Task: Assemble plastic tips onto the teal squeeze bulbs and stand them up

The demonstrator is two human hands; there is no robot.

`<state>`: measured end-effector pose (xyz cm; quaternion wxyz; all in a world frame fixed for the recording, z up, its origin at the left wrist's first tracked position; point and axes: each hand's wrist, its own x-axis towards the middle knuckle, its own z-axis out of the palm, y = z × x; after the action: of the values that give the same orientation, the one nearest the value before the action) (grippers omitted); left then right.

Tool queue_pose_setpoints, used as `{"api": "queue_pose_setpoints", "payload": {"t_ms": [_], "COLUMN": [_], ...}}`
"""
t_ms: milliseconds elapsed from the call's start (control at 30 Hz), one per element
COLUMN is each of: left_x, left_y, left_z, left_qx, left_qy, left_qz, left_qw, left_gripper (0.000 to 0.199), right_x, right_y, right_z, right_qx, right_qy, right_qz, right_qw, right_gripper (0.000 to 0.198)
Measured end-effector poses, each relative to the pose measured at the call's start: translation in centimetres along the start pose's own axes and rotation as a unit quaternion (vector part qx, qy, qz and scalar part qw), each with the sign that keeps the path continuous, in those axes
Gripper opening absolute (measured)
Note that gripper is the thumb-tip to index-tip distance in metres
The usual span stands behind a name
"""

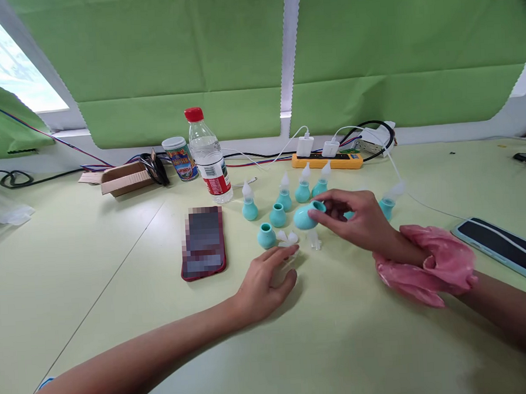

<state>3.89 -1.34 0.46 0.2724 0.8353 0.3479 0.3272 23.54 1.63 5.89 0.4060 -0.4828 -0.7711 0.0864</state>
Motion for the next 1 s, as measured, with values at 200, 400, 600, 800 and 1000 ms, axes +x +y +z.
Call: {"api": "queue_pose_setpoints", "payload": {"t_ms": [200,400,600,800,1000], "left_x": [-0.2,-0.1,0.0,0.2,0.2], "left_y": [0.1,0.1,0.0,0.1,-0.1], "left_z": [0.0,-0.2,-0.2,-0.1,0.1], "left_qx": [0.059,0.010,0.000,0.041,0.032], "left_qy": [-0.036,-0.061,-0.017,-0.006,-0.027], "left_qz": [0.054,0.079,0.068,0.043,0.056], "left_qw": [0.996,0.995,0.998,0.998,0.998], "left_gripper": [0.023,0.019,0.014,0.015,0.015], "right_x": [1.8,1.9,1.3,1.8,2.4], "right_y": [2.5,2.8,2.5,4.8,5.8], "right_z": [1.7,2.1,-2.9,-6.2,-6.4], "right_qx": [-0.131,-0.223,-0.385,-0.452,-0.333], "right_qy": [-0.080,-0.110,0.048,-0.071,-0.185], "right_qz": [0.009,-0.016,-0.078,0.064,0.080], "right_qw": [0.988,0.969,0.919,0.887,0.921], "right_gripper": [0.025,0.042,0.041,0.043,0.037]}}
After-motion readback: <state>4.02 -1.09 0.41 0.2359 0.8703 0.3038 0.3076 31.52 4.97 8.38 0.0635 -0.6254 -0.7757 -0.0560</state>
